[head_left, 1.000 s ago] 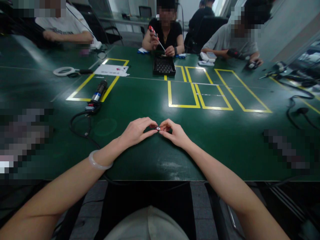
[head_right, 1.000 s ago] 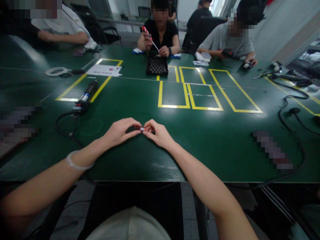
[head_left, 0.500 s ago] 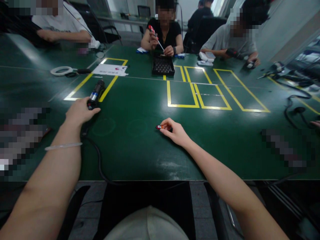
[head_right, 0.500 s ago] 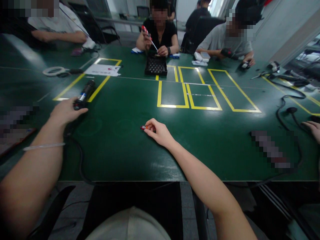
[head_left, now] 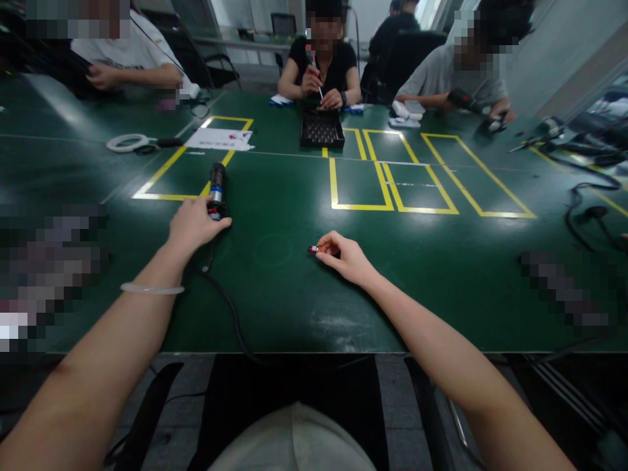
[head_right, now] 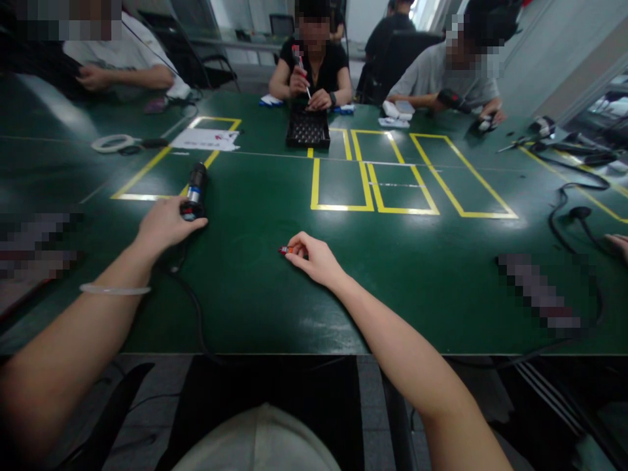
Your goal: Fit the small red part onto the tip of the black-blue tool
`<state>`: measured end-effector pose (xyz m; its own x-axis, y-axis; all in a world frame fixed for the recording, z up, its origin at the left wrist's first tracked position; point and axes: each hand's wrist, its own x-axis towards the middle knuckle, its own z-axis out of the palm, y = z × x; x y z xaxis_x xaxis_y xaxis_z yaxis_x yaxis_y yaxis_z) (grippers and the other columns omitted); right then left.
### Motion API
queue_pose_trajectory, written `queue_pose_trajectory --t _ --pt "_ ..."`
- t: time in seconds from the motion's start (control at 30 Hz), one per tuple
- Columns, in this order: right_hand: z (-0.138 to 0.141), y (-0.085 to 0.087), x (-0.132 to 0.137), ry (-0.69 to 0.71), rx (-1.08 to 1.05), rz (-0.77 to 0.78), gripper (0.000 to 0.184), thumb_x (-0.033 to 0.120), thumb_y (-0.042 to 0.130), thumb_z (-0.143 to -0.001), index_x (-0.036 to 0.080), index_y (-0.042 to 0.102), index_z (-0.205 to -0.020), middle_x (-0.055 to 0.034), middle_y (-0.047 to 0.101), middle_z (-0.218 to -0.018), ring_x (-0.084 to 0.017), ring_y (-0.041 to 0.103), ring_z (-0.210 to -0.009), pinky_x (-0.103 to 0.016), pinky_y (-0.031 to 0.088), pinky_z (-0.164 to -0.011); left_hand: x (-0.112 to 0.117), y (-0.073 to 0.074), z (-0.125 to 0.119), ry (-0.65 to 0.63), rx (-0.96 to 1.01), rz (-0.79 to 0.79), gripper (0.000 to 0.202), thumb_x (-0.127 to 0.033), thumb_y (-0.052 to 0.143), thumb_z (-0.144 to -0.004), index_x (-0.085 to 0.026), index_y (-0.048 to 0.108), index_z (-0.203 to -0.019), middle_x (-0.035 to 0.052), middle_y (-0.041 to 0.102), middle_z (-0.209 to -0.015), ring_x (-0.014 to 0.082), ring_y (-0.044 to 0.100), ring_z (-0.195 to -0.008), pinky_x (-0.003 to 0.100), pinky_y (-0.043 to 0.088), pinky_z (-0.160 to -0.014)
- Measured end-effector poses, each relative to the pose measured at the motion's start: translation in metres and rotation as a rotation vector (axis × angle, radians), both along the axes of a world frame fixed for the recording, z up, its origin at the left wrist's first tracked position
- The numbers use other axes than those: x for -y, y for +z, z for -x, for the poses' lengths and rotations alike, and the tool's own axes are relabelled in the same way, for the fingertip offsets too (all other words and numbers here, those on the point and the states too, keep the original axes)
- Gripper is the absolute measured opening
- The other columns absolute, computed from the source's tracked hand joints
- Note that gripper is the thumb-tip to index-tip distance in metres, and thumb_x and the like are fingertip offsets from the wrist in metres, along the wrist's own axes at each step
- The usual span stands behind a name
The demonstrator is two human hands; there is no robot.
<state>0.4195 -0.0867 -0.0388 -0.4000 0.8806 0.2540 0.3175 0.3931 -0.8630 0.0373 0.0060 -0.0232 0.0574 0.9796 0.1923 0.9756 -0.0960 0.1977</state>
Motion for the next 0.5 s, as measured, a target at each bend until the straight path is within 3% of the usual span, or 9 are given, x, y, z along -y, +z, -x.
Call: queue_pose_trajectory --t 0.1,0.3,0.5 --pt "0.000 0.000 0.000 -0.011 0.005 0.000 0.014 0.028 0.064 -0.087 0.019 0.059 -0.096 0.0005 0.063 -0.079 -0.013 0.058 -0.070 -0.027 0.047 -0.070 0.020 0.008 -0.041 0.073 -0.011 0.018 0.077 -0.055 0.068 -0.079 -0.012 0.050 -0.140 0.0213 0.055 -0.124 0.0355 0.056 -0.110 0.052 0.049 -0.090" --pt "0.001 0.000 0.000 -0.026 0.049 -0.043 0.012 0.027 0.064 -0.087 0.019 0.060 -0.096 -0.0014 0.066 -0.084 -0.014 0.060 -0.073 -0.029 0.049 -0.072 0.056 0.012 -0.110 -0.118 -0.084 0.017 0.075 -0.054 0.061 -0.083 -0.016 0.045 -0.146 0.0193 0.054 -0.124 0.0362 0.056 -0.113 0.046 0.052 -0.086" --pt "0.002 -0.001 0.001 -0.078 0.133 -0.170 0.009 0.027 0.063 -0.089 0.021 0.059 -0.095 -0.0023 0.065 -0.087 -0.016 0.060 -0.078 -0.030 0.047 -0.074 0.085 0.012 -0.159 -0.320 -0.090 -0.010 0.068 -0.046 0.061 -0.085 -0.019 0.043 -0.144 0.0155 0.055 -0.123 0.0324 0.055 -0.112 0.038 0.052 -0.079"
